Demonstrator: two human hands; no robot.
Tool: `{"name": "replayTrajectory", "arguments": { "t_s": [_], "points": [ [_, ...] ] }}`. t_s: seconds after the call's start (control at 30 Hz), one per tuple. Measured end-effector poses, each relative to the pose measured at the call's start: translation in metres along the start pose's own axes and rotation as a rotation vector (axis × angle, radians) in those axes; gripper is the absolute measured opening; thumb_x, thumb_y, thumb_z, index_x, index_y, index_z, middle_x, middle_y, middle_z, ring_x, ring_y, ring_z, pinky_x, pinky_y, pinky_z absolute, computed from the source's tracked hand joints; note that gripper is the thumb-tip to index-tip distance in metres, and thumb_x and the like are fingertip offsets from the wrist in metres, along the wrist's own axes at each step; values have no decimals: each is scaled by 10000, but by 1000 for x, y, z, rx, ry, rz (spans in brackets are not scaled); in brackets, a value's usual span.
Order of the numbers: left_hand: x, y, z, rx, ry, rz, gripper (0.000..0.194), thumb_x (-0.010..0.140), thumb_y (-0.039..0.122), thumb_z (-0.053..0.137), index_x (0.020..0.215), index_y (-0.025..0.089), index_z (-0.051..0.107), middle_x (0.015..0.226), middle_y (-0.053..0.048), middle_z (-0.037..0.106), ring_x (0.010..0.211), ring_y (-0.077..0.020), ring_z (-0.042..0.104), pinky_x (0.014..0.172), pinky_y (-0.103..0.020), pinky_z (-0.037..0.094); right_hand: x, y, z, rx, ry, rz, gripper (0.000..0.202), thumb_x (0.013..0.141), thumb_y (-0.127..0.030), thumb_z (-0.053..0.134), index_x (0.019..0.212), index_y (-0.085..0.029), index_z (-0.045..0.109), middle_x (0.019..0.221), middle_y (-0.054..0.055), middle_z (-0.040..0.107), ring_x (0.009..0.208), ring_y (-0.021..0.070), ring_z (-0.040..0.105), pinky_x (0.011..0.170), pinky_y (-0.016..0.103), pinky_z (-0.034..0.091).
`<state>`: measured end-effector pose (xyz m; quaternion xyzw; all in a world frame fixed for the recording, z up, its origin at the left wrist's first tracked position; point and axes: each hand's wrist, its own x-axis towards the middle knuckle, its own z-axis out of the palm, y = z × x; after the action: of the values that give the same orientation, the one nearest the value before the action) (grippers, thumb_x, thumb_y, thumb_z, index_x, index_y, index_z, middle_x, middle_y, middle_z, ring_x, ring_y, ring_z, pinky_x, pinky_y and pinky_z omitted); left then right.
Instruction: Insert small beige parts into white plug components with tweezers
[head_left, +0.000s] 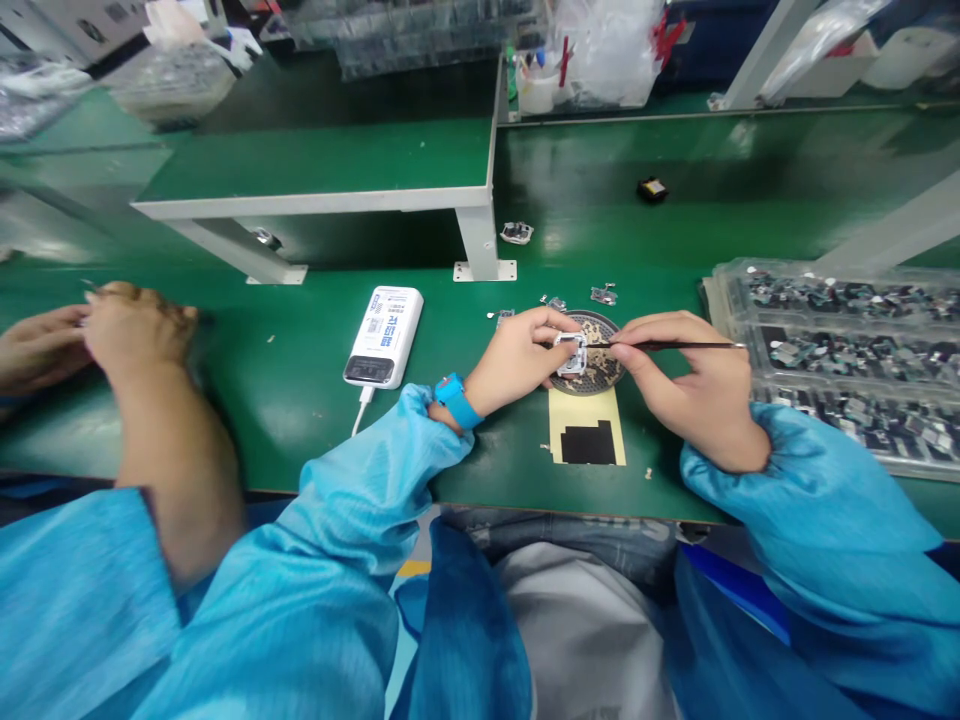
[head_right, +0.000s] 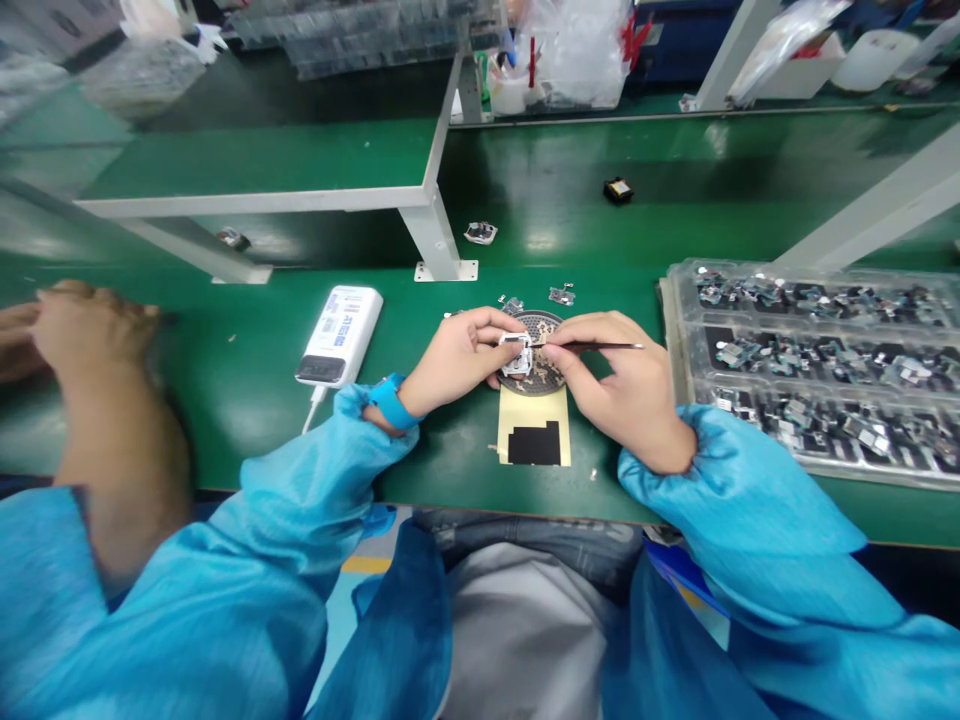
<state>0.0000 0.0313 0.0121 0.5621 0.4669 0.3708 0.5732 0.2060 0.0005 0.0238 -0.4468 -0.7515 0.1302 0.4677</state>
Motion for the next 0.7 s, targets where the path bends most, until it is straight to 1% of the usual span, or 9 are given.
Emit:
{"name": "replayTrajectory", "arguments": {
  "t_s": [0.2, 0.33, 0.5, 0.6, 0.7],
  "points": [
    [-1, 1, 0, 22, 14, 27, 168, 875, 159, 702, 1036, 123, 670, 871, -60, 734, 563, -87, 614, 432, -165, 507, 0, 3, 1, 24, -12, -36, 127, 872, -205, 741, 975, -277, 725, 980, 34, 775, 928, 242, 733, 862, 457, 602],
    [-1, 1, -1, 13, 23, 60, 175, 865, 155, 713, 1034, 123, 679, 862, -52, 733, 585, -80, 615, 462, -152, 488, 1, 2, 2, 32, -6, -30, 113, 886, -205, 725, 968, -280, 714, 979, 35, 772, 938, 244, 734, 875, 468, 604],
    [-1, 2, -2, 2, 46, 74, 178, 856, 143, 702, 1032, 126, 682, 815, -37, 718, 577, -84, 609, 469, -162, 472, 1, 0, 0, 36, 44, -36, 88, 872, -235, 742, 942, -278, 712, 944, 36, 768, 896, 241, 736, 833, 440, 607],
    [0, 2, -2, -24, 34, 73, 189, 844, 110, 682, 1031, 129, 678, 847, -39, 730, 586, -77, 620, 505, -160, 484, 1, 0, 0, -1, 44, -33, 70, 876, -261, 737, 939, -277, 711, 927, 38, 768, 867, 241, 734, 812, 433, 604],
    [0, 0, -2, -58, 8, 66, 233, 817, 82, 681, 1045, 130, 668, 895, -43, 743, 602, -75, 636, 516, -155, 481, 0, 1, 1, -10, 44, -35, 82, 872, -252, 743, 945, -276, 713, 926, 36, 767, 855, 239, 732, 797, 428, 600]
  ]
}}
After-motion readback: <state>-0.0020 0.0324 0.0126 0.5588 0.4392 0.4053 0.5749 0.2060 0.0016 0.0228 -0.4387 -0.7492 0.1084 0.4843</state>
